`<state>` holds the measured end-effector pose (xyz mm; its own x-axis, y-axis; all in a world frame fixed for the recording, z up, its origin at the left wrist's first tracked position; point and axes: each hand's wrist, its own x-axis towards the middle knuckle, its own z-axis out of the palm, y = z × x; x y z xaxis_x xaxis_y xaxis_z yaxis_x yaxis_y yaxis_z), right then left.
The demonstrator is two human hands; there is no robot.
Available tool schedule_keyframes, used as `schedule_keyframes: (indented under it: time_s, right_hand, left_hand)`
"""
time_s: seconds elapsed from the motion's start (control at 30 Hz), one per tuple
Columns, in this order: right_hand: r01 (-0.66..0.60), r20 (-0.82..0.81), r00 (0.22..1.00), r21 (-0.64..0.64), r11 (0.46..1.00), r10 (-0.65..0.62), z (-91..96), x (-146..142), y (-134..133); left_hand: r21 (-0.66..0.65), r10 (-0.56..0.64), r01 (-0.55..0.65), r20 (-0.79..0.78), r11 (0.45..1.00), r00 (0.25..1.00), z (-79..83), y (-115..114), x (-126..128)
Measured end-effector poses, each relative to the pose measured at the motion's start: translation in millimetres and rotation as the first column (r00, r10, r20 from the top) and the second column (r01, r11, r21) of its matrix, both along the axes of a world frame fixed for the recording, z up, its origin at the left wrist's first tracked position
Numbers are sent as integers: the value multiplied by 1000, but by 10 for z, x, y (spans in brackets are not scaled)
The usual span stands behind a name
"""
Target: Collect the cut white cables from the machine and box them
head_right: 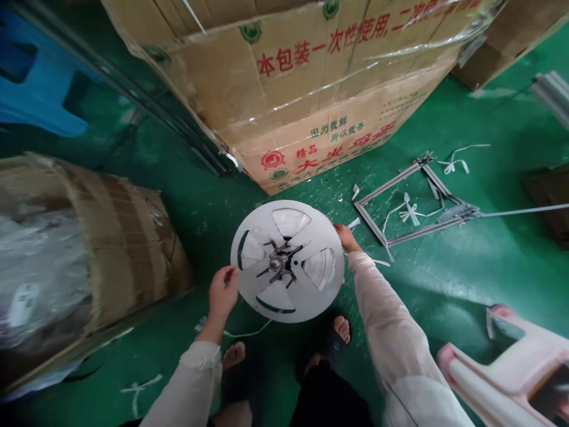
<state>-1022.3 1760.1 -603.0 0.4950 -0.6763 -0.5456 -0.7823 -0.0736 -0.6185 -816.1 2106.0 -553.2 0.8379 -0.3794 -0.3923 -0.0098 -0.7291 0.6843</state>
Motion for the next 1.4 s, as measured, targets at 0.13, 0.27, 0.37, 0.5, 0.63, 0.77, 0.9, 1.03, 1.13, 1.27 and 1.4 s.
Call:
schedule_keyframes:
  time_s: [0.13, 0.27, 0.37, 0.5, 0.63, 0.77, 0.9, 1.03, 1.13, 1.27, 1.4]
  right_hand:
    - [-82, -102, 992, -36, 996, 78, 737, -74, 457]
    - [-151, -118, 982, -31, 988, 147, 1562, 64, 1147]
    - [-156, 66, 985, -22, 987, 157, 2032, 251, 1735]
    - [-12, 119, 993, 94, 995, 1, 2370, 480, 2487]
    - [123, -83, 991, 234, 964, -106, 2453, 653, 2990]
    - [251, -95, 968, 301, 920, -233, 2419, 801, 3000]
    - [350, -98, 936, 326, 878, -337, 2470, 859, 2622]
    - [481, -140, 875, 363, 798, -464, 2737, 654, 2165]
    - [592, -150, 799, 373, 715, -583, 3039, 285, 1816]
    - [730, -183, 676, 300, 614, -714, 3371, -256, 1341]
    - [822, -155, 564, 194, 535, -811, 3499, -657, 824]
  left_hand:
    - [-109, 48, -57, -82, 992, 995, 1016, -145, -166]
    - [-190, -294, 251, -245, 949, 924, 1838, -226, -582]
    - [55, -340, 364, -249, 930, 907, 2117, -101, -702]
    - [457, -212, 317, -267, 831, 940, 2262, 189, -433]
    - [500, -227, 355, -299, 790, 927, 2357, 343, -97]
    - [485, -323, 454, -331, 747, 886, 2388, 208, 79]
    - [515, -409, 531, -340, 672, 847, 2387, -235, 242]
    - [520, -491, 619, -379, 589, 784, 2557, -910, 202]
    - [496, -548, 694, -428, 522, 718, 2833, -1507, -114]
    - [457, -621, 779, -478, 428, 622, 3192, -2312, -697]
    - [367, -705, 857, -493, 362, 509, 3309, -3065, -1141]
